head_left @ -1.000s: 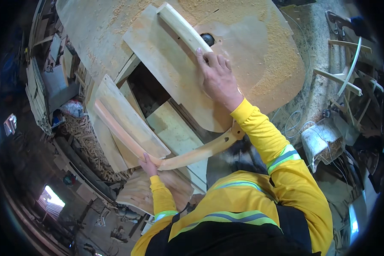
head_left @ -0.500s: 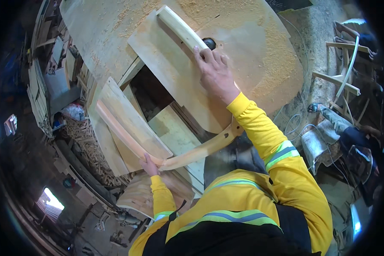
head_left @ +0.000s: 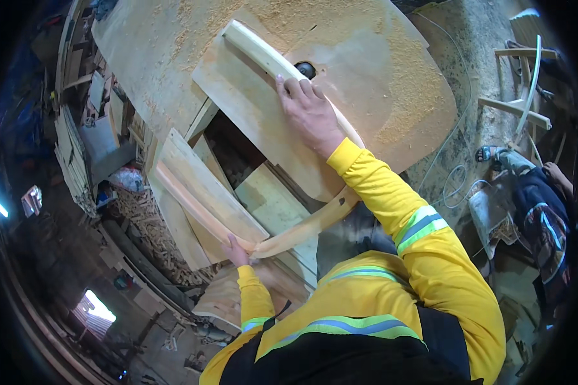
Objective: Routing the edges of a curved wooden chair frame piece on a router table.
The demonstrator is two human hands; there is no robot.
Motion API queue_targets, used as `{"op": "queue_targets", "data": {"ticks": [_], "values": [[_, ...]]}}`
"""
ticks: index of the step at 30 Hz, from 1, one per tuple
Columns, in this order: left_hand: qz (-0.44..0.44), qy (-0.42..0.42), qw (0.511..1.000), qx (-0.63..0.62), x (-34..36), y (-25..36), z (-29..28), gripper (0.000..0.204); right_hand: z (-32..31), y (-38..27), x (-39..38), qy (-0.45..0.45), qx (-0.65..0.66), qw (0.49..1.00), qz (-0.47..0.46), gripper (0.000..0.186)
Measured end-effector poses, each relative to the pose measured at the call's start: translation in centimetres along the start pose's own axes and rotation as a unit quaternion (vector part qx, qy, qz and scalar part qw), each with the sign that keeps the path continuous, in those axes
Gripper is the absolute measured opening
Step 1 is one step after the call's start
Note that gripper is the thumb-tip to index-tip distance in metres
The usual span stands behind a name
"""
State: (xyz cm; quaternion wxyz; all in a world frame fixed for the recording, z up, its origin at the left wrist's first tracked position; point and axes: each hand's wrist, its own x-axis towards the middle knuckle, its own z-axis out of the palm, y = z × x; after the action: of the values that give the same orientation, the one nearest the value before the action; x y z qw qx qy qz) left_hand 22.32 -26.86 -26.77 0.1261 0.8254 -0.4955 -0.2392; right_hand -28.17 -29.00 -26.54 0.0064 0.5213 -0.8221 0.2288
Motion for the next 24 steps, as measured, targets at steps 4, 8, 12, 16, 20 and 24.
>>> {"op": "queue_targets", "data": {"ticks": [4,8,12,16,20,24], "values": [[-0.028,-0.018,0.999,-0.037,-0.5,1.2,0.6,0.074,0.7,0.7,0.5,-0.007,0.012,1.0,0.015,0.053],[-0.053,-0.033,0.998,-0.012,-0.8,1.9,0.4,0.083,1.3,0.8,1.0,0.026,0.011,1.0,0.002,0.049],[-0.056,-0.017,0.998,-0.027,-0.9,1.7,0.4,0.083,1.4,0.5,1.2,0.039,0.016,0.999,-0.004,0.046],[-0.052,0.0,0.999,-0.007,-0.6,1.4,0.5,0.082,1.3,0.5,1.6,0.044,0.012,0.999,-0.003,0.046],[-0.059,-0.005,0.998,-0.023,-0.7,1.8,0.7,0.082,1.5,0.4,2.0,0.032,0.01,0.999,0.008,0.049],[-0.073,-0.014,0.997,-0.025,-1.0,2.2,0.6,0.078,1.7,0.3,2.4,0.041,0.029,0.999,0.011,0.047]]}}
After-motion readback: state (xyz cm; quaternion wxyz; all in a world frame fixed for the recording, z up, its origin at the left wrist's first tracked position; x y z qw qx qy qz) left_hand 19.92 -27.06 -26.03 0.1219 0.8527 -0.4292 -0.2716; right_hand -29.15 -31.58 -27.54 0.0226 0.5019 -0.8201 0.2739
